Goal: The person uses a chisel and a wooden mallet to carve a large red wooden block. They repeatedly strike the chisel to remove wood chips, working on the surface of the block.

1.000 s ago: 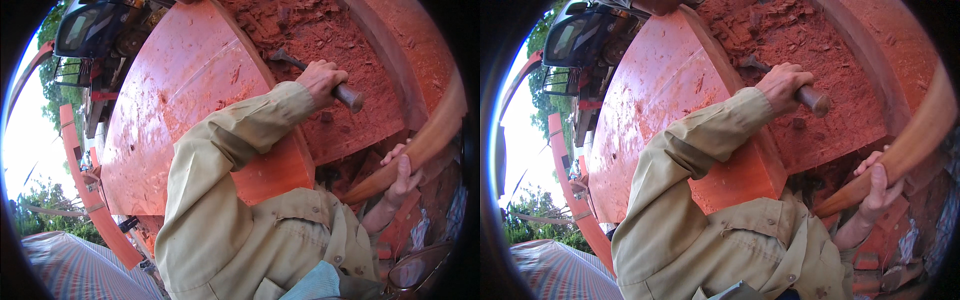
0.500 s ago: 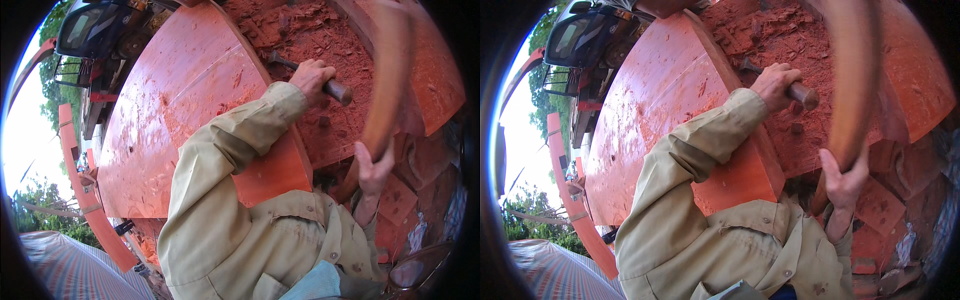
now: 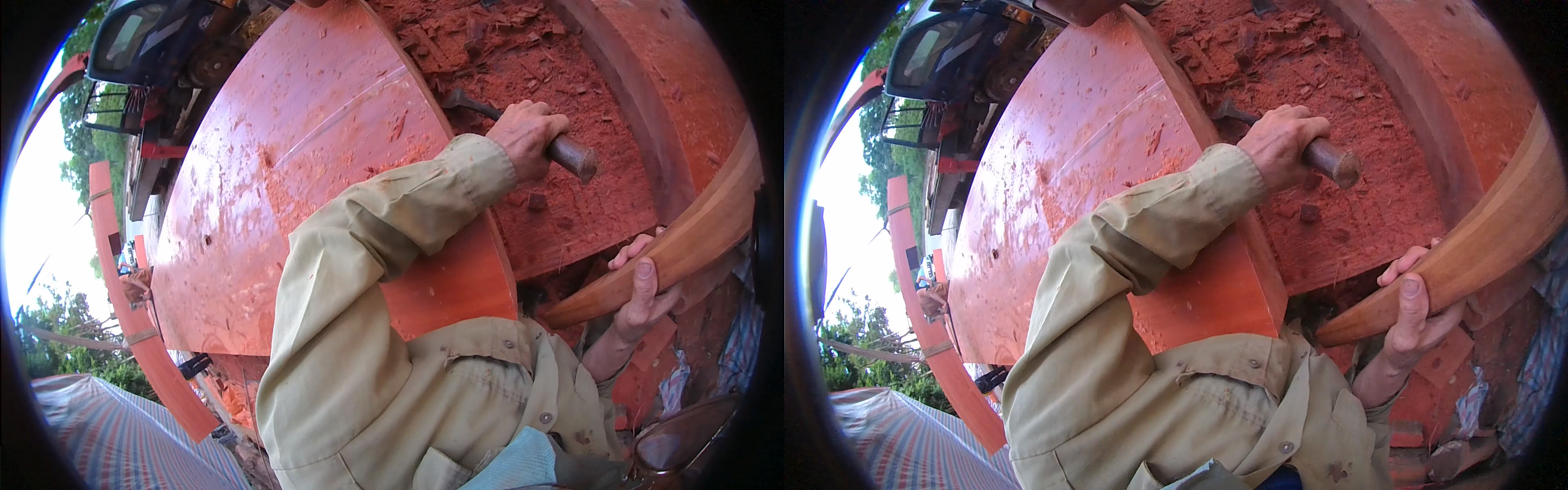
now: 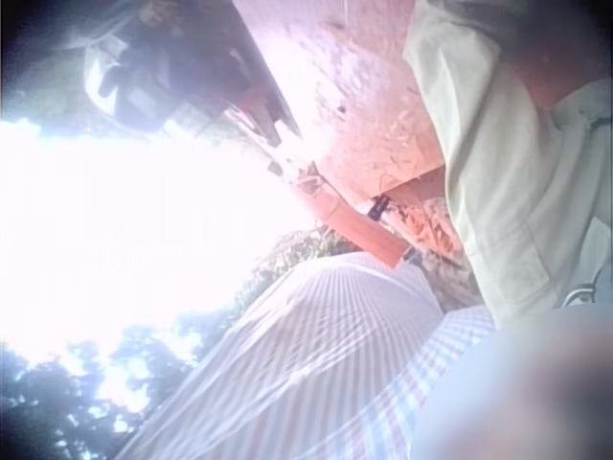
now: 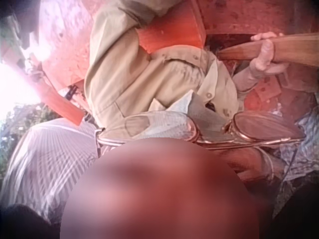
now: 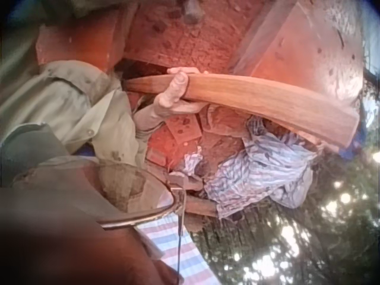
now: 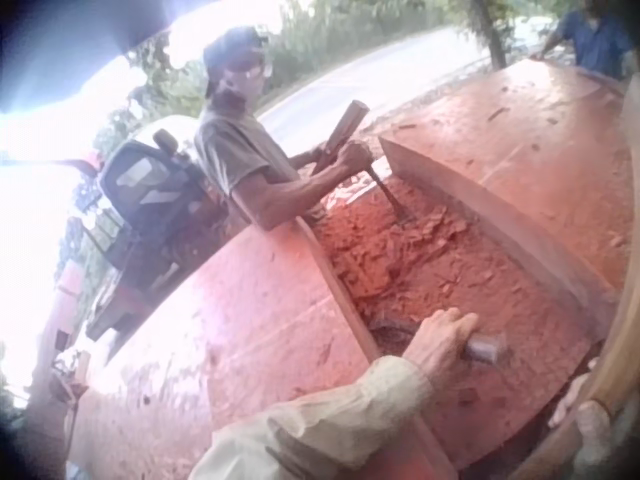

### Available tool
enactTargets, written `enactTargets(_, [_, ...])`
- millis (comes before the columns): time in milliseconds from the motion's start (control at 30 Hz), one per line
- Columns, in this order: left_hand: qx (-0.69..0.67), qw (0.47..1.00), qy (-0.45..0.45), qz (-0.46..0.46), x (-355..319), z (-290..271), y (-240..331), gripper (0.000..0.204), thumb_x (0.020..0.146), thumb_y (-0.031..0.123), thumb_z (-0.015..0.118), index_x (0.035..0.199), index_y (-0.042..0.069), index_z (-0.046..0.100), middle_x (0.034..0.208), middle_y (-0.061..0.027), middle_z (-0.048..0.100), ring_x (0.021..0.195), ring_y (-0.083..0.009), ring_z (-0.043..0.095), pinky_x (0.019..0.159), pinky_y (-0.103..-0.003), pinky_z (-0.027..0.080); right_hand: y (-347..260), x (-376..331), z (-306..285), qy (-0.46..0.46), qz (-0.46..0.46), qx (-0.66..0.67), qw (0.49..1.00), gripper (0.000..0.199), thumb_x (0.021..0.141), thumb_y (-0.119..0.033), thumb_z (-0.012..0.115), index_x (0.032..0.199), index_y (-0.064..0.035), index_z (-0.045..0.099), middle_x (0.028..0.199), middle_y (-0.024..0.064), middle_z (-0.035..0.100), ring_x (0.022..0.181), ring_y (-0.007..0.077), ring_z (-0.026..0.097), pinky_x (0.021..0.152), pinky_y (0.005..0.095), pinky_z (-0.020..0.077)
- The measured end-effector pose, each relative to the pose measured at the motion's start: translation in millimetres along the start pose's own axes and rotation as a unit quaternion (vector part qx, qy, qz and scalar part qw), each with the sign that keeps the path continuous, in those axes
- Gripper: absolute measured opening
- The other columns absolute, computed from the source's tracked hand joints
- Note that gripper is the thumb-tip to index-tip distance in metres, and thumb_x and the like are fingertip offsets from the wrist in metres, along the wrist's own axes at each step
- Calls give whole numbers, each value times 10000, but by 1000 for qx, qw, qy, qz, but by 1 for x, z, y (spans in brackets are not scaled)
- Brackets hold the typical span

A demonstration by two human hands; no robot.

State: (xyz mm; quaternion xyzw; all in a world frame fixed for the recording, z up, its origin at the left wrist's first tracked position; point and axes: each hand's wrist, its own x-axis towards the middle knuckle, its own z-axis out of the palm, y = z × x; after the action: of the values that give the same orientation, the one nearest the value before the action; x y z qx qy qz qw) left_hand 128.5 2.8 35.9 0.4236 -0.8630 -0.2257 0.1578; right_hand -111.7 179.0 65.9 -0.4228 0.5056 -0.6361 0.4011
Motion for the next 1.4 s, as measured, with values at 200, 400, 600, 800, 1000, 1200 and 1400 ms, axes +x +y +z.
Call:
enactTargets(200, [-21, 999, -12, 43, -2, -1, -8, 413, 696, 118, 853, 1075, 108, 689, 1046, -138, 671, 1068, -391, 652, 933, -522, 532, 4, 5, 21, -42, 1, -13, 999, 543, 951, -133, 705, 1379, 122, 488, 983, 175, 619, 783, 226, 634, 770, 357, 564])
enactTargets(400, [-6, 998, -13, 53, -5, -3, -18, 309, 714, 139, 813, 993, 112, 683, 964, -147, 649, 993, -389, 636, 870, -513, 500, 28, 3, 44, -136, 47, -263, 954, 478, 937, -149, 796, 1311, 43, 568, 1107, 154, 709, 967, 298, 704, 887, 399, 565])
enactTargets(600, [14, 998, 11, 60, -13, -10, -28, 401, 732, 65, 778, 1120, 100, 682, 1062, -159, 675, 1065, -407, 647, 919, -518, 534, 18, 0, 50, -1, 20, -57, 998, 566, 935, -196, 832, 1365, 40, 549, 1074, 170, 695, 889, 281, 694, 840, 405, 564])
enactTargets(800, [52, 996, -47, 48, -10, -15, -22, 328, 765, 86, 766, 1077, 109, 664, 1005, -146, 680, 1038, -390, 668, 915, -493, 527, 28, -1, 56, -122, 36, -232, 964, 473, 903, -164, 846, 1230, 52, 582, 994, 202, 703, 882, 296, 716, 797, 427, 564])
enactTargets(1000, [59, 995, -64, 41, -13, -1, -42, 321, 775, 120, 752, 1085, 116, 670, 1005, -149, 692, 1041, -405, 678, 880, -515, 561, 9, -6, 56, -28, -4, -20, 999, 501, 912, -198, 839, 1205, 100, 562, 960, 246, 703, 873, 278, 731, 786, 397, 567])
enactTargets(1200, [-14, 984, 97, 150, 33, -58, -53, 342, 745, -33, 760, 1069, 70, 728, 976, -107, 748, 947, -260, 746, 831, -383, 600, 29, 15, 61, -128, 29, -196, 972, 499, 920, -150, 829, 1281, 75, 569, 1016, 133, 707, 901, 209, 693, 821, 359, 565])
enactTargets(1400, [-10, 929, 284, 235, 61, -105, -65, 273, 894, 74, 819, 1079, 25, 625, 1023, -101, 701, 889, -204, 663, 788, -372, 544, 32, -14, 17, -23, 74, -105, 991, 408, 951, -136, 783, 1261, 38, 585, 962, 75, 671, 833, 147, 651, 753, 319, 550])
